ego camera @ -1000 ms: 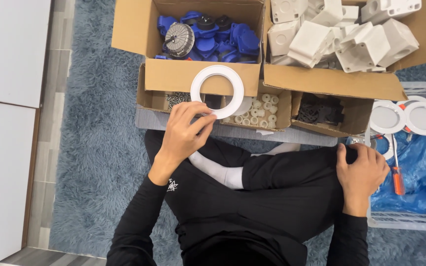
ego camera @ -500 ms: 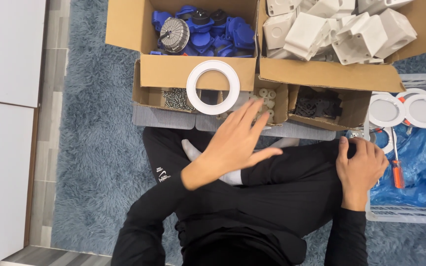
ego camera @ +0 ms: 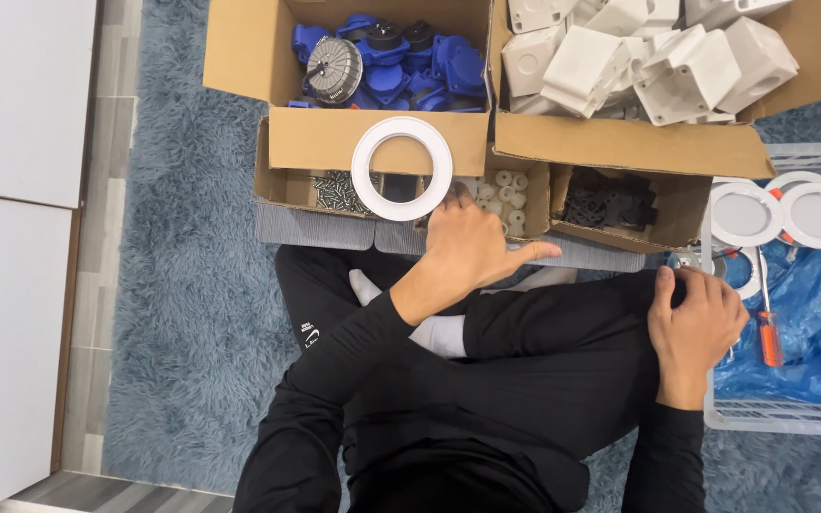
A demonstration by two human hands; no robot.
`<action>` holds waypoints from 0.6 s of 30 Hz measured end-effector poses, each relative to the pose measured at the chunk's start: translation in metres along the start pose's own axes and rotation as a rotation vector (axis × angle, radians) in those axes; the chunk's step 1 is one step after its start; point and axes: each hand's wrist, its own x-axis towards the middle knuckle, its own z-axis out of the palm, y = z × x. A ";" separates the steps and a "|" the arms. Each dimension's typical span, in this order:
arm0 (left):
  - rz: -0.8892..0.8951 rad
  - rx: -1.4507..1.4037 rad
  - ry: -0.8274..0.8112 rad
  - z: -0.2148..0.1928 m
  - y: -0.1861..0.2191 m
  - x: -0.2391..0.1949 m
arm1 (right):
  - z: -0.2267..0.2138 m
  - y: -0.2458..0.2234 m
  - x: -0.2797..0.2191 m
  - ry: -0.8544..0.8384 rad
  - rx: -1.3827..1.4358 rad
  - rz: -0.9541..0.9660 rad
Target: Inspecting LED downlights and using a screwdriver to service a small blue battery or electronic component.
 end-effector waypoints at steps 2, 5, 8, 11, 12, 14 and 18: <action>0.004 -0.012 0.003 -0.001 -0.001 0.001 | -0.002 -0.002 0.001 -0.003 0.001 0.002; -0.004 -0.032 -0.018 -0.003 -0.001 0.002 | -0.002 -0.003 0.001 -0.004 -0.005 0.005; -0.016 -0.044 -0.017 -0.010 0.003 0.001 | -0.001 -0.002 0.001 -0.006 -0.009 0.008; 0.001 -0.035 0.031 -0.022 0.012 -0.006 | 0.001 -0.001 0.001 -0.009 -0.008 0.012; 0.019 -0.021 0.051 -0.027 0.016 -0.009 | 0.002 0.000 0.000 -0.011 -0.010 0.016; 0.090 0.001 0.095 -0.040 0.019 -0.016 | 0.002 0.000 0.000 -0.011 -0.011 0.013; 0.276 -0.106 0.232 -0.085 0.027 -0.024 | -0.001 -0.002 0.001 0.016 -0.014 -0.005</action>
